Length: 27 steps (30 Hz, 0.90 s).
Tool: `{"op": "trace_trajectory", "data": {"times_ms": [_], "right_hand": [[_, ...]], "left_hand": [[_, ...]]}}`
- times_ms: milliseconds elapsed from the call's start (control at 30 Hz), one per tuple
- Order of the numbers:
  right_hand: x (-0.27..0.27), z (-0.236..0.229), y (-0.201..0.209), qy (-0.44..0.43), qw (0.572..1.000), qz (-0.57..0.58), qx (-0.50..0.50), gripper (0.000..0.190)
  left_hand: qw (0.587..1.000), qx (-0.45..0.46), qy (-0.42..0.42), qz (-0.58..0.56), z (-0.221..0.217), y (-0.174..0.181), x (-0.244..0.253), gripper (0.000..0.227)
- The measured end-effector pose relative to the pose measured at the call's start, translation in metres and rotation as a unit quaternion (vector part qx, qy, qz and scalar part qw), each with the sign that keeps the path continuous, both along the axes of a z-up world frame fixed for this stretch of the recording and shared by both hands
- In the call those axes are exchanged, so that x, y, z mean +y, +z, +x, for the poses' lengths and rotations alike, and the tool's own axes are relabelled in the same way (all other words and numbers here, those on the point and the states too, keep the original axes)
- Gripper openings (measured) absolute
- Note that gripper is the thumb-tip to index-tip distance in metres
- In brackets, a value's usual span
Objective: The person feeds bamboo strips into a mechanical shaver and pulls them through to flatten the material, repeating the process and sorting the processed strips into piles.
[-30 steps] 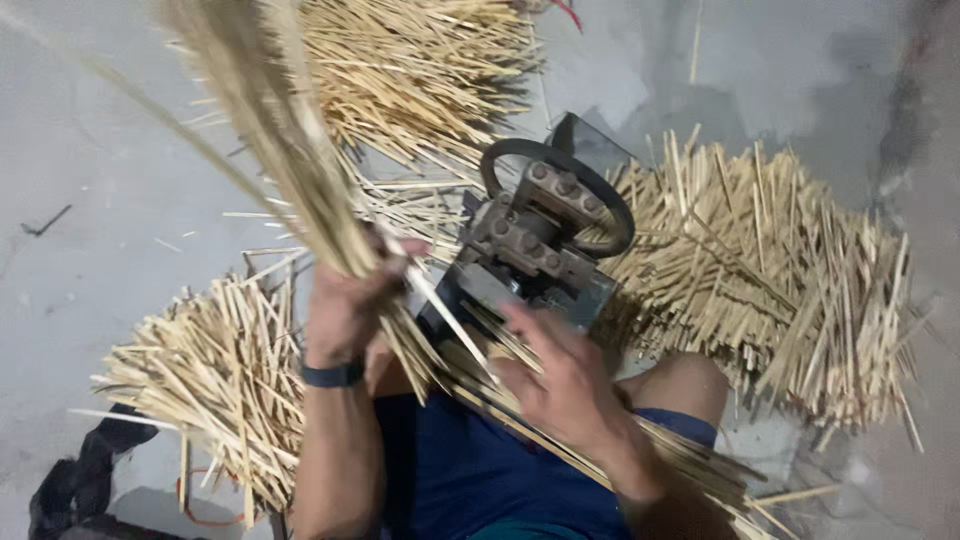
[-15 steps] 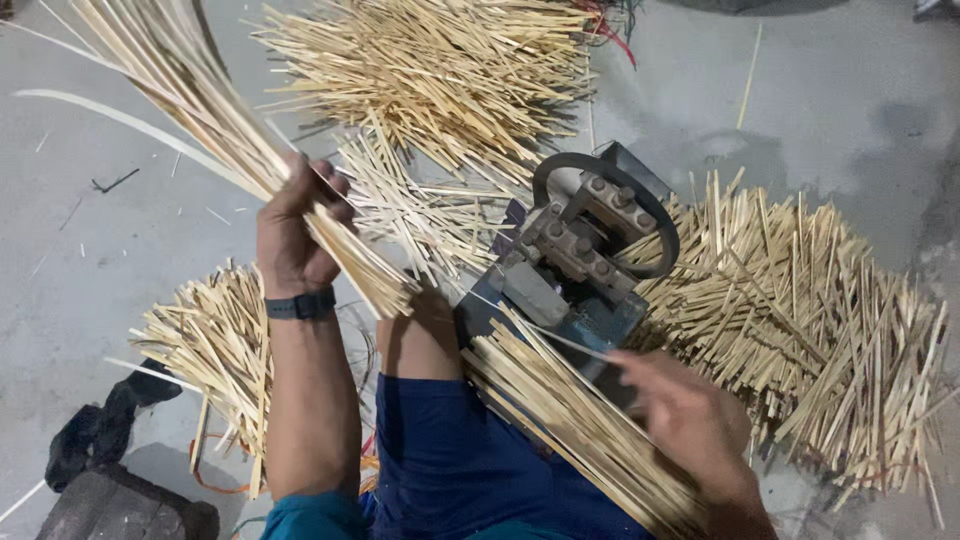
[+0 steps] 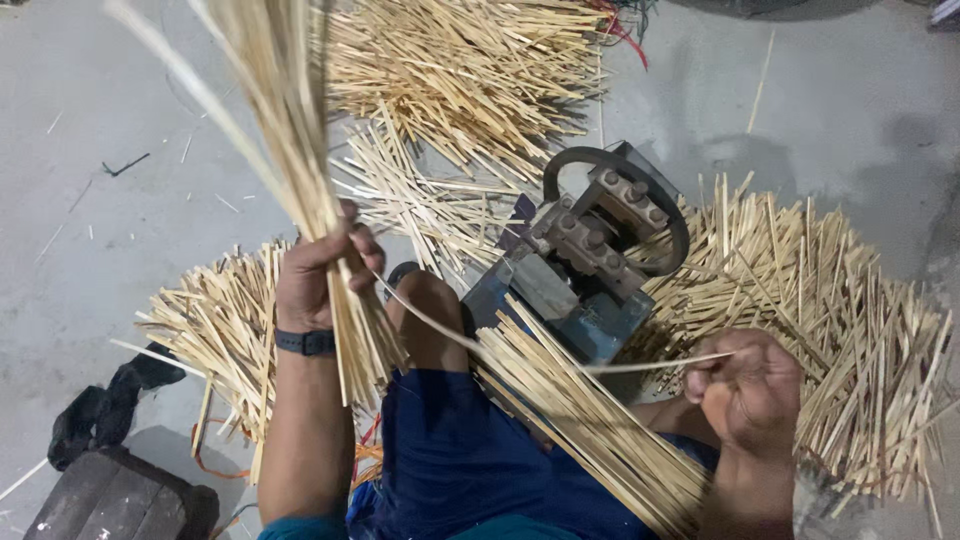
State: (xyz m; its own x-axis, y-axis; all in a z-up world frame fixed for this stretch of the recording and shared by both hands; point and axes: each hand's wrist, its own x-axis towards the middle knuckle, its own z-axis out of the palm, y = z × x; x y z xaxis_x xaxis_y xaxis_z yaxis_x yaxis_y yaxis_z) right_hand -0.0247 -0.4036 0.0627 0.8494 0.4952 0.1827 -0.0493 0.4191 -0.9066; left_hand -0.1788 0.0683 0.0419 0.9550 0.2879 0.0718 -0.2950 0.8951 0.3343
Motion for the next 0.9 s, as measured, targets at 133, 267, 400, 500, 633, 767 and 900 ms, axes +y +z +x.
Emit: {"op": "trace_trajectory", "data": {"times_ms": [133, 267, 400, 500, 633, 767, 900], "right_hand": [[0.012, -0.015, 0.014, -0.103, 0.993, 0.024, -0.059, 0.019], [0.046, -0.024, 0.034, -0.176, 0.975, 0.039, -0.132, 0.014], [0.109, 0.0, 0.045, -0.053, 0.965, -0.056, -0.251, 0.033], [0.133, -0.019, 0.048, -0.055, 0.947, -0.247, -0.197, 0.049], [0.131, -0.054, 0.049, -0.042, 0.907, -0.327, -0.262, 0.051], [0.135, -0.101, 0.049, 0.136, 0.919, -0.271, -0.251, 0.095], [0.116, -0.128, 0.025, 0.11, 0.914, -0.333, -0.204, 0.097]], "left_hand": [[0.977, 0.161, 0.131, 0.039, -0.024, 0.007, 0.011, 0.016], [0.931, 0.281, 0.221, 0.07, -0.045, -0.006, 0.022, 0.013], [0.865, 0.39, 0.276, 0.151, -0.074, -0.039, 0.03, 0.015], [0.799, 0.478, 0.254, 0.263, -0.107, -0.05, 0.03, 0.032], [0.816, 0.437, 0.218, 0.308, -0.125, -0.033, 0.001, 0.018], [0.836, 0.409, 0.106, 0.35, -0.092, -0.012, -0.07, 0.016], [0.86, 0.133, -0.096, 0.484, -0.033, 0.012, -0.172, 0.038]]}}
